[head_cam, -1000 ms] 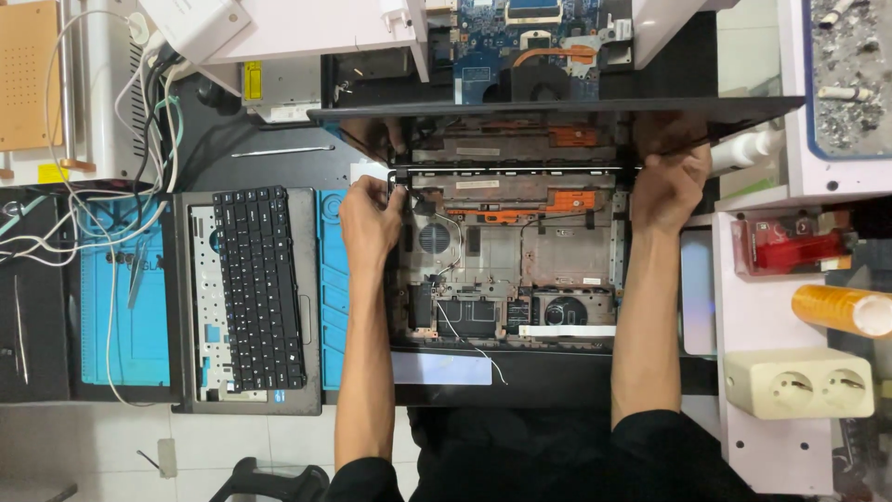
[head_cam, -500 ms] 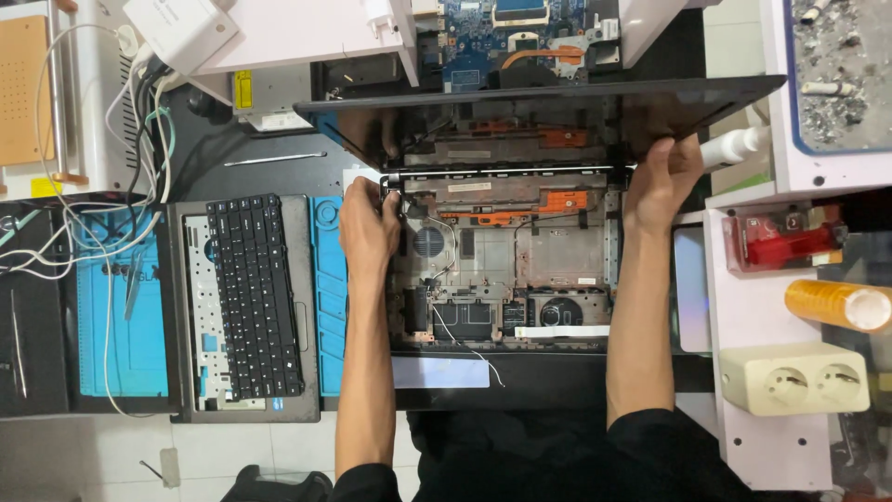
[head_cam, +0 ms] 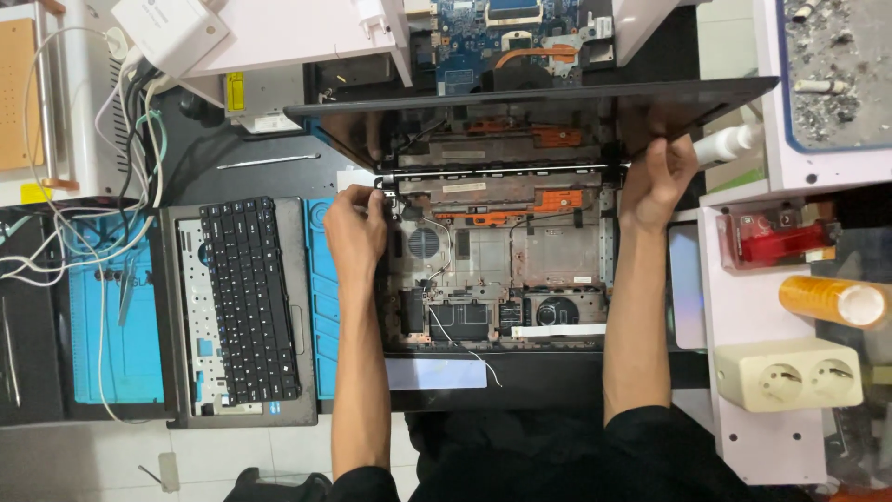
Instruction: The person reconnects internal cables and components inside an open laptop, then installs the keyboard and closes the lid. The person handles the laptop chassis, internal wires, and the keyboard, then closes the device.
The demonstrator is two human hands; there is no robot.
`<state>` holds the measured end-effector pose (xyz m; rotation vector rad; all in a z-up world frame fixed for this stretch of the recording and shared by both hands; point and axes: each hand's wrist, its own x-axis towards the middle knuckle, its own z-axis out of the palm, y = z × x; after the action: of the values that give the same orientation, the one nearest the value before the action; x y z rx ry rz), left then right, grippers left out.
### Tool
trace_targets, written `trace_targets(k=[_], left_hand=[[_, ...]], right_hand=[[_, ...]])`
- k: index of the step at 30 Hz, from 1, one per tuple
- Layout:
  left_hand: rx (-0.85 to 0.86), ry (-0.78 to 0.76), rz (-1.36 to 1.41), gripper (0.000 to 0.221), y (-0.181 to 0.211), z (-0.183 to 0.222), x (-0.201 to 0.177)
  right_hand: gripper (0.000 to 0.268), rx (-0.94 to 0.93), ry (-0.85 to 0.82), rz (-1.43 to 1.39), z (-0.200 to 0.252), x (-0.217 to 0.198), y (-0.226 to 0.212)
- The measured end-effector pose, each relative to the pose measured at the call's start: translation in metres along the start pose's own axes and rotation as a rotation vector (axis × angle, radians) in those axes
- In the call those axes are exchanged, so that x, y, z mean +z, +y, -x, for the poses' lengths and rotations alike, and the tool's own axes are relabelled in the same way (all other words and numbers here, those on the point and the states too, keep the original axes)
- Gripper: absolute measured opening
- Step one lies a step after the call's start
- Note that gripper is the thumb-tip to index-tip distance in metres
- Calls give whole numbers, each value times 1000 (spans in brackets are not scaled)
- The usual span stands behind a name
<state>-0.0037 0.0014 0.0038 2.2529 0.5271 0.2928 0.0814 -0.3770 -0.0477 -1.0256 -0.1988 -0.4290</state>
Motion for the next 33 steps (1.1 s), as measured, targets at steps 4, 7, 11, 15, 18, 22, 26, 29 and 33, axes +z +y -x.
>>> trace_targets(k=[4,7,11,15,18,22,26,29,33], left_hand=[[-6,-10,-17,22,0,-1,-1],[16,-2,-44,21,4,0,-2],[18,8,-76,21,10,1,-4],[-43,-8,-95,23,14,2,-7],[-16,-3,-113,22,16,0,-10],[-24,-35,-118,22,15,-1,-16],[124,65,-12,25,13,-1,-21],[168,9,285,40,15,-6,-21],[363,-49,648,58,24,-15,-21]], right_hand=[[21,-35,56,61,4,-32,34],[23,32,68,70,3,-20,26],[30,36,0,32,1,8,-1],[27,51,74,-70,2,-14,15],[15,24,28,-145,5,-46,42],[14,20,4,-116,0,-11,11],[36,48,-11,81,0,17,-18],[43,70,10,82,-1,21,-20],[59,76,220,389,11,43,-28]])
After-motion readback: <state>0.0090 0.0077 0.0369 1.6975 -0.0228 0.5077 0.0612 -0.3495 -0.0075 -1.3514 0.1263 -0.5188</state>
